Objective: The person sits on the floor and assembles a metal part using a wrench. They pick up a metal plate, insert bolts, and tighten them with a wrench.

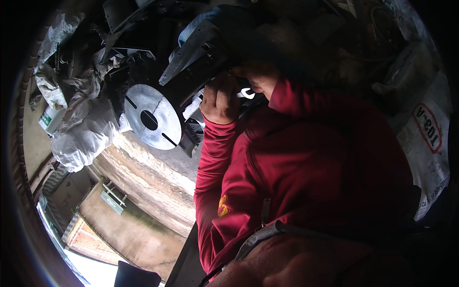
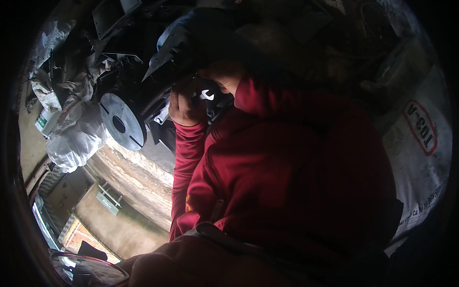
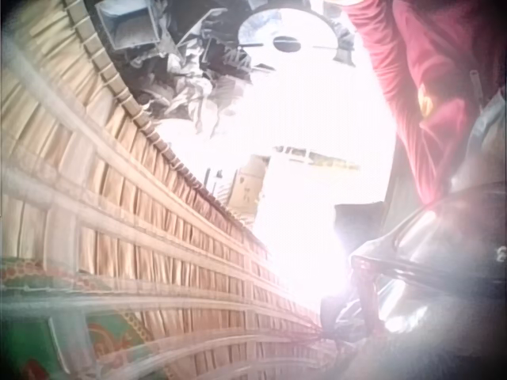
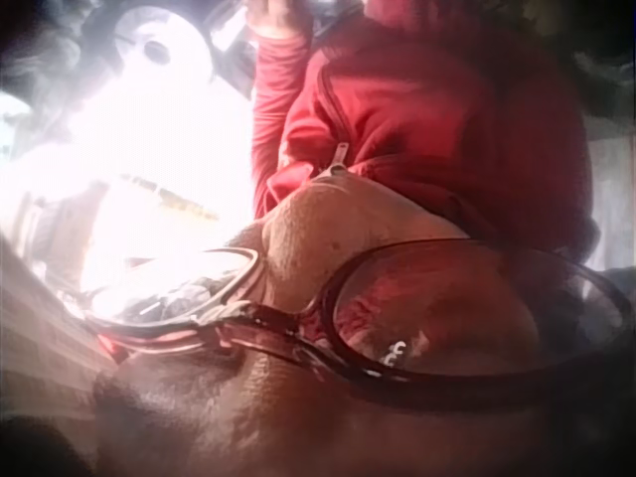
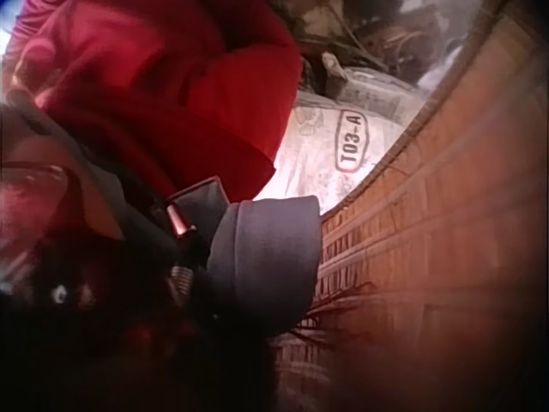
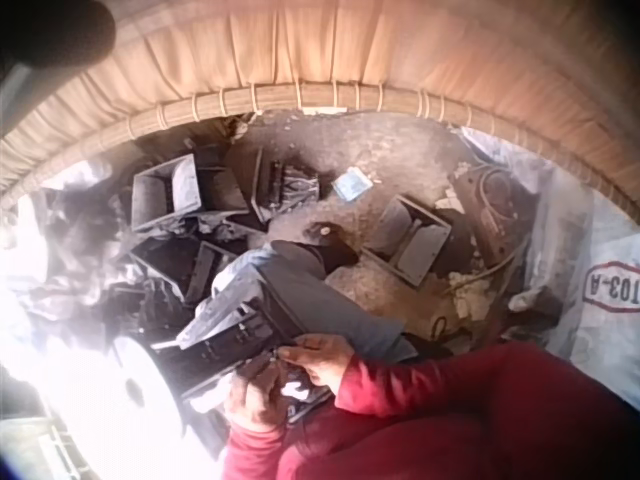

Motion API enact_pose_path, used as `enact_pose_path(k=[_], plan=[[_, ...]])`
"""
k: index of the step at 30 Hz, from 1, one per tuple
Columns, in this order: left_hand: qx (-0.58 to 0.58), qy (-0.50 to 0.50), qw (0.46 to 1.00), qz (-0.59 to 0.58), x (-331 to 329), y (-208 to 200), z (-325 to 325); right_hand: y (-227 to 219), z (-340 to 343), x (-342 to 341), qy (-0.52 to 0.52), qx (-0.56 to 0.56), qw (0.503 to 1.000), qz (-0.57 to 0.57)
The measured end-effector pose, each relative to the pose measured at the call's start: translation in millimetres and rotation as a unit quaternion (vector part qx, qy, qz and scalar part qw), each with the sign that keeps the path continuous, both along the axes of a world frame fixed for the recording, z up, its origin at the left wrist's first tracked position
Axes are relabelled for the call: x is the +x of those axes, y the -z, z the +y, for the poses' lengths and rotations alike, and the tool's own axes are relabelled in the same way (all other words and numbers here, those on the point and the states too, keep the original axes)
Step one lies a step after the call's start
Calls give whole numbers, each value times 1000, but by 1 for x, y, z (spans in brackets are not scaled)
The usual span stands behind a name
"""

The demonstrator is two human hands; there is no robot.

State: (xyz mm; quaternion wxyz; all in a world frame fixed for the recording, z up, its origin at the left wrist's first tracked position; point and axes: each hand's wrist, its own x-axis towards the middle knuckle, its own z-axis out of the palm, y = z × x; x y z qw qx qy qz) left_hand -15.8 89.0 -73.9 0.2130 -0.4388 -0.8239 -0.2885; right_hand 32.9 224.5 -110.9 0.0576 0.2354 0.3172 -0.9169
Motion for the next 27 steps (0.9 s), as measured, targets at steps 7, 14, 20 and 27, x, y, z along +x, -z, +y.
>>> enact_pose_path(k=[7, 14, 20, 27], plan=[[25, -49, 998, -11, 5, -26, 1, -8, 4, 0, -15, -11, 1000, -19], [0, -55, 998, -32, 5, -15, -6, -5, 5, 0, -26, -1, 1000, -8], [-39, -44, 998, -22, 4, -12, -4, 0, 4, -1, -21, -9, 1000, -5], [-5, -35, 999, 10, 2, -7, -1, 0, 5, 0, -32, -10, 999, -12]])
